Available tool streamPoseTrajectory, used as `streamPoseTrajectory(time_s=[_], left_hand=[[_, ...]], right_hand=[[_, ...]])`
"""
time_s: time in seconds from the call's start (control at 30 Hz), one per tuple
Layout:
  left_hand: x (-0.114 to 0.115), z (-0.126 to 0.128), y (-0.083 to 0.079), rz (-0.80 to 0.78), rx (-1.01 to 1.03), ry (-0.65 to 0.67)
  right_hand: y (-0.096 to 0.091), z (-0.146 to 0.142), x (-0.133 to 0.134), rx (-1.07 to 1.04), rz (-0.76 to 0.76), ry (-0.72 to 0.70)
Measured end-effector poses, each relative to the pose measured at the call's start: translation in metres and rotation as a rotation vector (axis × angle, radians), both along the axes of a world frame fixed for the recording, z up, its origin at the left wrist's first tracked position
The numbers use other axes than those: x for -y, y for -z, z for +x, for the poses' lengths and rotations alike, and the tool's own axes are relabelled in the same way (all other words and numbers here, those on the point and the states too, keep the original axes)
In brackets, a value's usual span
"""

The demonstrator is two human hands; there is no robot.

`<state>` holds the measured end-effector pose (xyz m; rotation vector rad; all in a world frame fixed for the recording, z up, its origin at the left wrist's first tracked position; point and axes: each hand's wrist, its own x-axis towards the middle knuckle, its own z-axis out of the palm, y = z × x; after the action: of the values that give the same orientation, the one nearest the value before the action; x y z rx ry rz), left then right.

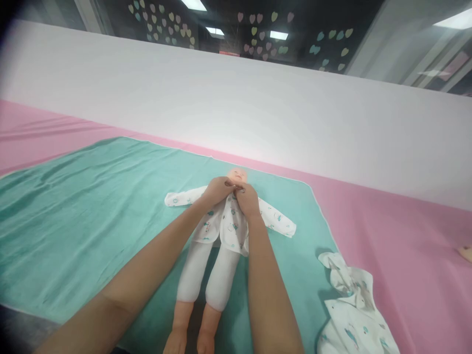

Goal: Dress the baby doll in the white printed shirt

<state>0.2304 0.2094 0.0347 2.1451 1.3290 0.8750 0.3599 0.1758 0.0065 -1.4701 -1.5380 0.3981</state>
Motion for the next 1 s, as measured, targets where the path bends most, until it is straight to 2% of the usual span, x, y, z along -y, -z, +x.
streamPoseTrajectory(time_s=[0.1, 0.33, 0.53, 1.0], left_hand=[[0.002, 0.0032, 0.0018, -0.015, -0.006, -0.035], [0.0057, -0.0011, -0.0048, -0.06, 0.013, -0.001], [0.0031, -0.0002, -0.0032, -0.023, 0.06, -0.053], [-0.0003, -0.0058, 0.0018, -0.099, 0.187, 0.101]], right_hand=[[0.0024, -0.0005, -0.0014, -0.012, -0.006, 0.02], [0.0046, -0.0021, -0.0016, -0.067, 0.008, 0.094], [0.0035, -0.001, -0.0007, -0.093, -0.006, 0.074], [0.0062, 0.001, -0.001, -0.139, -0.005, 0.055]])
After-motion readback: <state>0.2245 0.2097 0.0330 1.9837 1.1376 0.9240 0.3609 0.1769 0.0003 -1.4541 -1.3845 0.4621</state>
